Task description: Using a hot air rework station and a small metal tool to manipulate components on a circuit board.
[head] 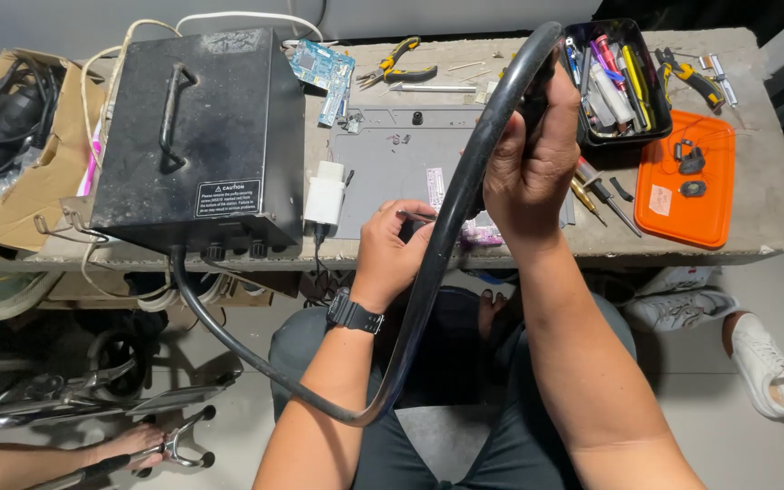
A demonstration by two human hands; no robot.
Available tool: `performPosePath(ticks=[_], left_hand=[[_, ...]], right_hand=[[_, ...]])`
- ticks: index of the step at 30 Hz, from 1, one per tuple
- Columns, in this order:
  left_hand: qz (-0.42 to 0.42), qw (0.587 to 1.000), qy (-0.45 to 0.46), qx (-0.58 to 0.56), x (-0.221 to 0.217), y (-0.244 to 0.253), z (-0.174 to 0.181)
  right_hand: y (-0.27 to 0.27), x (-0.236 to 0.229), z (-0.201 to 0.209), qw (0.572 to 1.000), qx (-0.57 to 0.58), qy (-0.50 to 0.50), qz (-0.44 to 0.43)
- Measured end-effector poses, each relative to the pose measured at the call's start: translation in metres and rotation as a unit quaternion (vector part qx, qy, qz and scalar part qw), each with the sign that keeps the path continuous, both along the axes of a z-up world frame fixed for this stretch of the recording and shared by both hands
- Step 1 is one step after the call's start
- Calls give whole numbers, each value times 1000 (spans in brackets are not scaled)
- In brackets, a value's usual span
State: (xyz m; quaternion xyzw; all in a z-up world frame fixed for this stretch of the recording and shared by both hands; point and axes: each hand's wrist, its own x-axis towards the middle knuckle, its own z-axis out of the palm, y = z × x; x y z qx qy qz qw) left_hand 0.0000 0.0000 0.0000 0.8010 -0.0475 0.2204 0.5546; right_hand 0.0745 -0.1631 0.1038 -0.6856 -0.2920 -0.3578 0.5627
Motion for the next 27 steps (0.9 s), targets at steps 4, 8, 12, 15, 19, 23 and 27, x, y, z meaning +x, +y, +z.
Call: performPosePath(ticks=[4,8,12,15,19,23,27], left_hand=[[6,1000,10,-6,-1,-1,2],[2,1000,1,-9,0,-1,1],[6,1000,17,-13,-2,-2,7],[6,1000,17,-16,-2,-2,6],[0,1000,10,-13,-1,-1,2],[2,1000,-6,5,1,0,-1],[1,1000,0,-10,-1,-1,3]], right_hand=[[1,0,1,1000,0,2,-2],[0,0,2,1000,-6,1,4],[-2,3,0,1000,-5,2,2],[-5,4,1,1000,-19,1,-10],[-4,3,-1,1000,-9,9,1],[-1,1,1,1000,-3,7,1],[1,2,-1,1000,-2,11,3]])
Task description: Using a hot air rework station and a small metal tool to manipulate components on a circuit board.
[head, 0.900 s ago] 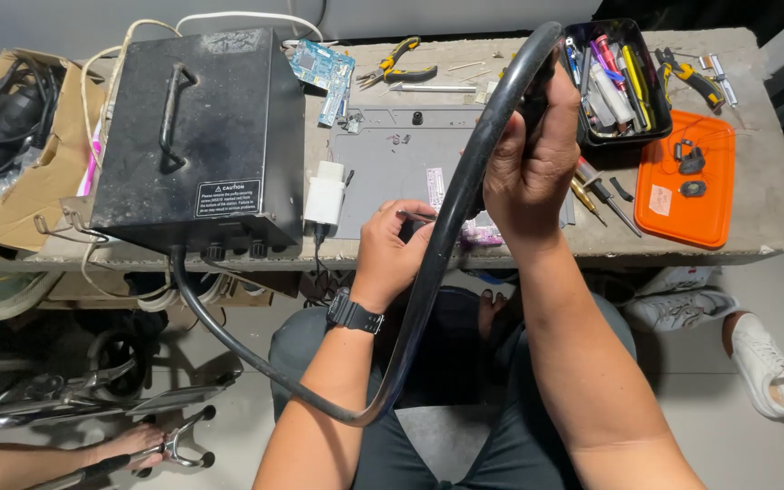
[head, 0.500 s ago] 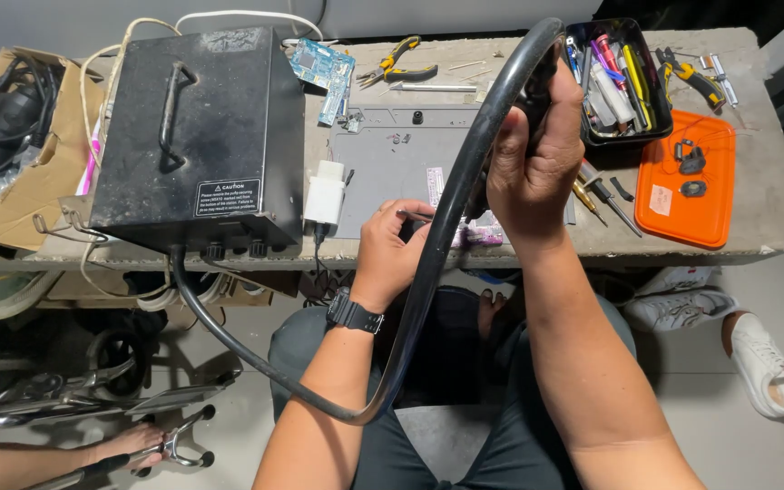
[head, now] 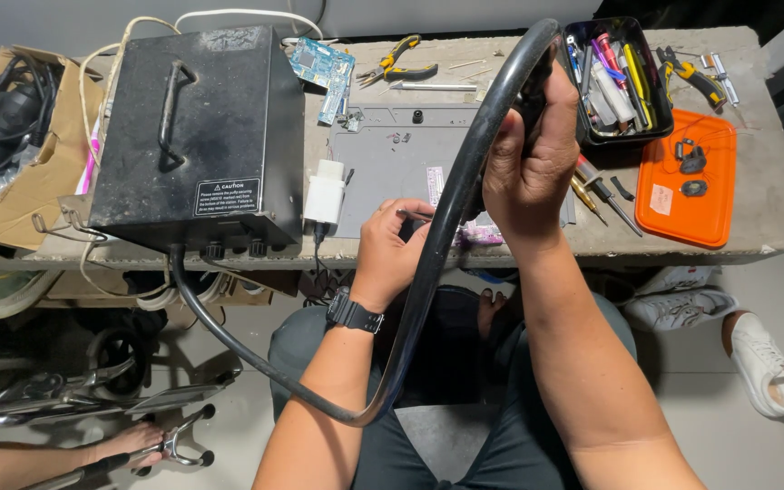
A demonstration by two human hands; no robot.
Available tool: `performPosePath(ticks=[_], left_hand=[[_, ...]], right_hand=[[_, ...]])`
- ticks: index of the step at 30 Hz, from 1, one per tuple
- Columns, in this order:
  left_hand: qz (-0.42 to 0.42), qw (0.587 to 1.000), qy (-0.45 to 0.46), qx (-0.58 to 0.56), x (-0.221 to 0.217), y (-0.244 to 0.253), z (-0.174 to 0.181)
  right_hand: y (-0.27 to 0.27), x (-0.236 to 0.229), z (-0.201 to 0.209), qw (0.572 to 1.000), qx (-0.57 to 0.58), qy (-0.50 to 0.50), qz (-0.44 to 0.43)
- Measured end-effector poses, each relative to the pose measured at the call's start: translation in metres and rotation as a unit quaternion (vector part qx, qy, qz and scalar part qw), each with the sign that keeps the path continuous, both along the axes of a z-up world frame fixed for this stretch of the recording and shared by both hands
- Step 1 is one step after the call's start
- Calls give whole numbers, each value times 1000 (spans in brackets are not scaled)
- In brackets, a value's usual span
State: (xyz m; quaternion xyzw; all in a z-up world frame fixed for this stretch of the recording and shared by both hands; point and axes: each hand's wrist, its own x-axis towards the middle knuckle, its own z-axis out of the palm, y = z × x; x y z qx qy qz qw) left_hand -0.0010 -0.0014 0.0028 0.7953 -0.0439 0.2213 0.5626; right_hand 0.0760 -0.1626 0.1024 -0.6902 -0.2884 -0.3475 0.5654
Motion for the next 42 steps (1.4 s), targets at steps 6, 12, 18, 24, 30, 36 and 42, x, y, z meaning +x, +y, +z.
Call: performPosePath(ticks=[6,12,18,24,30,36,42], left_hand=[[6,1000,6,3,-1,-1,1],[3,1000,6,1,0,0,0],[2,1000,9,3,0,0,1],[6,1000,-1,5,1,0,-3],[7,1000,5,5,0,-1,1],[5,1000,0,20,2,1,-6],[6,1000,-14,26,4,2,-9]], right_hand=[[-3,3,0,1000,-2,-2,10],[-5,4,-1,1000,-3,-7,-8],[1,0,2,1000,14,-17,13],[-2,-1,5,1000,-4,3,16],[-5,2,0,1000,-12,6,-13],[2,-7,3,996,53,60,49],[4,-9,7,992,68,76,69]])
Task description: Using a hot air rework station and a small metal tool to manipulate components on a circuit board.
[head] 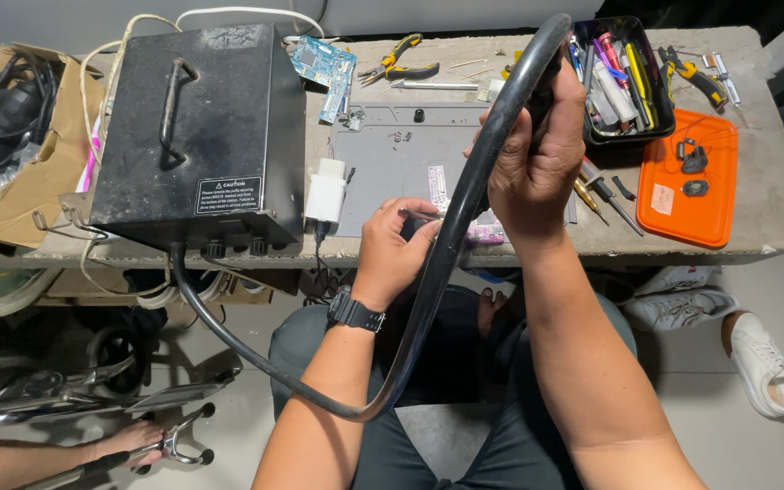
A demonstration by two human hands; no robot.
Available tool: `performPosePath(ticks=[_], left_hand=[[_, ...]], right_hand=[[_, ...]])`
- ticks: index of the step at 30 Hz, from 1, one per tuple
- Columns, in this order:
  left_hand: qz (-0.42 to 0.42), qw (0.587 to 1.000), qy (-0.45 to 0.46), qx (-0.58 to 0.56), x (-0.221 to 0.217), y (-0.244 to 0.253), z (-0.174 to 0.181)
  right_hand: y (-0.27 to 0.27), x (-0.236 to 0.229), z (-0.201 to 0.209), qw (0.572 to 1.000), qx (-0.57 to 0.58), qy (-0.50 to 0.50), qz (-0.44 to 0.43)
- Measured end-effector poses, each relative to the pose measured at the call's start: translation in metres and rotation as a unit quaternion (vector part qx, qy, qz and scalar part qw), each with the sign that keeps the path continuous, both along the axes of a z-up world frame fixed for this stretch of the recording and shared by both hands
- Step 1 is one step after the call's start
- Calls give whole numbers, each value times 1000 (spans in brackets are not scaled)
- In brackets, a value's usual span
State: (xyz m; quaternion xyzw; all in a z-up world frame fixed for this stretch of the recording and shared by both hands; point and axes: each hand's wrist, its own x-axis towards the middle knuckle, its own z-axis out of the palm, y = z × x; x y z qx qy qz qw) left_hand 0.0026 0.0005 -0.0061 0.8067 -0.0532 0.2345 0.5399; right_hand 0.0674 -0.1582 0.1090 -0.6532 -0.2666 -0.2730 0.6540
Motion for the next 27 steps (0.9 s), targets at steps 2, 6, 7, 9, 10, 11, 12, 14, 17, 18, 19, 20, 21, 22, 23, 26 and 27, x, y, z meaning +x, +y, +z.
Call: performPosePath(ticks=[2,6,7,9,10,11,12,14,17,18,19,20,21,22,23,26,27], left_hand=[[0,1000,6,-8,-1,-1,2],[-3,1000,20,-19,-3,-2,8],[-3,1000,20,-19,-3,-2,8],[-3,1000,21,-22,-3,-2,8],[-3,1000,21,-22,-2,-1,6],[-3,1000,11,-14,-2,-1,4],[-2,1000,2,-7,-1,0,2],[-2,1000,5,-3,-1,0,1],[-2,1000,3,1,-1,0,2],[-2,1000,-1,1,-1,0,3],[-2,1000,-1,1,0,0,1],[0,1000,3,2,0,0,0],[2,1000,7,2,0,0,-1],[2,1000,7,2,0,0,0],[1,1000,7,2,0,0,0],[-1,1000,7,-1,-1,0,2],[-2,1000,6,-3,-1,0,2]], right_hand=[[-5,7,-3,998,-35,-45,-31],[-10,10,-3,990,-83,-88,-77],[-10,10,-4,990,-84,-88,-77],[-9,10,-5,991,-77,-82,-66],[-9,10,-6,991,-77,-82,-66],[-9,11,-7,990,-80,-91,-78],[-9,11,-8,988,-82,-100,-90],[-5,7,-7,996,-46,-67,-47],[-1,5,-9,1000,7,-21,9],[0,5,-10,999,24,-7,22],[0,3,-8,999,24,-7,22],[0,1,-5,1000,10,-9,9],[0,0,-2,1000,-5,-11,-5],[0,1,-2,1000,-5,-11,-4],[-1,1,-1,1000,-9,-23,-1],[-6,7,-4,997,-41,-56,-34],[-9,10,-6,992,-68,-76,-70]])
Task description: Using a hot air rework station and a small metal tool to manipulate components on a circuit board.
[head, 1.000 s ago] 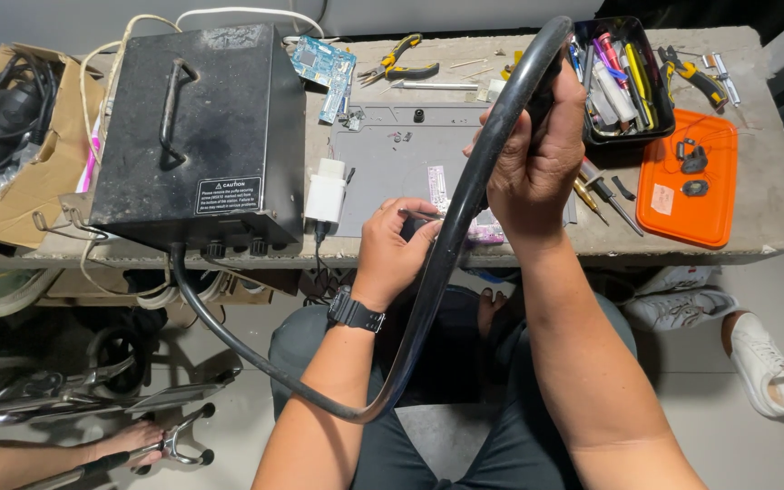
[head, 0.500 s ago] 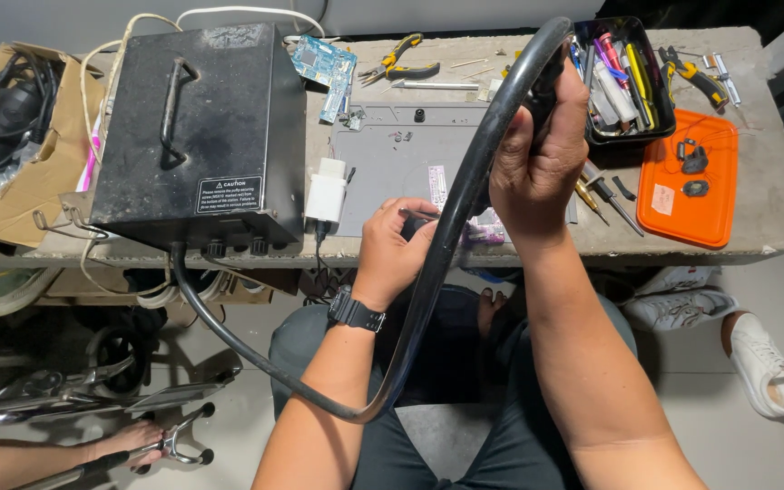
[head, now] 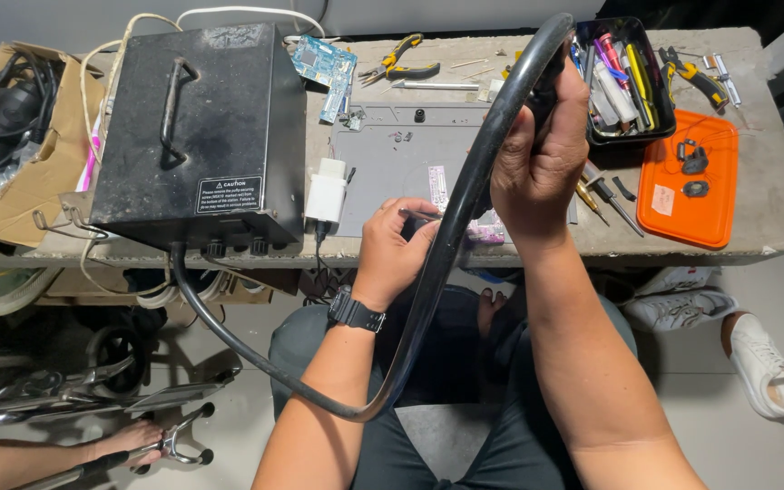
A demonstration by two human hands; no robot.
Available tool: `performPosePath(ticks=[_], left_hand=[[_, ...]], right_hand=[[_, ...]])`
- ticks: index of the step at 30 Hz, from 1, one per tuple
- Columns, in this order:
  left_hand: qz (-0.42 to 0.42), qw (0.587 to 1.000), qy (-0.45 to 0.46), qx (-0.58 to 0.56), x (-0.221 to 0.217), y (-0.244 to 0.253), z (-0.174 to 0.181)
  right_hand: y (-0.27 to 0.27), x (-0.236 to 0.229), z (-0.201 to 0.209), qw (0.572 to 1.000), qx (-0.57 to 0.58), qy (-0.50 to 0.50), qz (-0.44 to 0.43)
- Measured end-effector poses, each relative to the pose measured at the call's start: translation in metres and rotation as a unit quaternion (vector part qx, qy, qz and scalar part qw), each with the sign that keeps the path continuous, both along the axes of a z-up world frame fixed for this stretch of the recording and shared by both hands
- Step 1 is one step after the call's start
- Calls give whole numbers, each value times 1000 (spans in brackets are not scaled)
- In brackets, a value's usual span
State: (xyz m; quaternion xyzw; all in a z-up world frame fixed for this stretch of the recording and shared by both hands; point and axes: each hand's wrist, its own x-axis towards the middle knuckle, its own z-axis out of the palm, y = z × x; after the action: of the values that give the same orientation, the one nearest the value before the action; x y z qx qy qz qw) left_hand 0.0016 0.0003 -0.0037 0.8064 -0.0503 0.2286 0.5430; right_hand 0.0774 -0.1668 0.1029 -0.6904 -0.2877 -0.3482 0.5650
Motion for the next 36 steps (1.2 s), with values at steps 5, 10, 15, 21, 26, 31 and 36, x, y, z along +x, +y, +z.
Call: performPosePath(ticks=[5,10,15,21,26,31,36], left_hand=[[2,1000,-2,0,1,0,-2],[1,1000,-3,-4,0,-1,0],[-3,1000,2,-15,-1,-2,3],[-1,1000,6,-19,-2,-2,6],[-2,1000,-1,-17,-1,-1,2],[7,1000,2,-30,-3,0,8],[34,991,40,-121,-1,6,5]], right_hand=[[-2,1,2,1000,-4,-5,-5],[4,-5,3,998,44,39,34],[6,-6,3,994,61,62,67],[0,1,4,1000,-10,-6,-20],[3,-1,0,995,65,31,70],[3,-17,25,964,169,147,143],[-3,-11,27,979,185,55,61]])
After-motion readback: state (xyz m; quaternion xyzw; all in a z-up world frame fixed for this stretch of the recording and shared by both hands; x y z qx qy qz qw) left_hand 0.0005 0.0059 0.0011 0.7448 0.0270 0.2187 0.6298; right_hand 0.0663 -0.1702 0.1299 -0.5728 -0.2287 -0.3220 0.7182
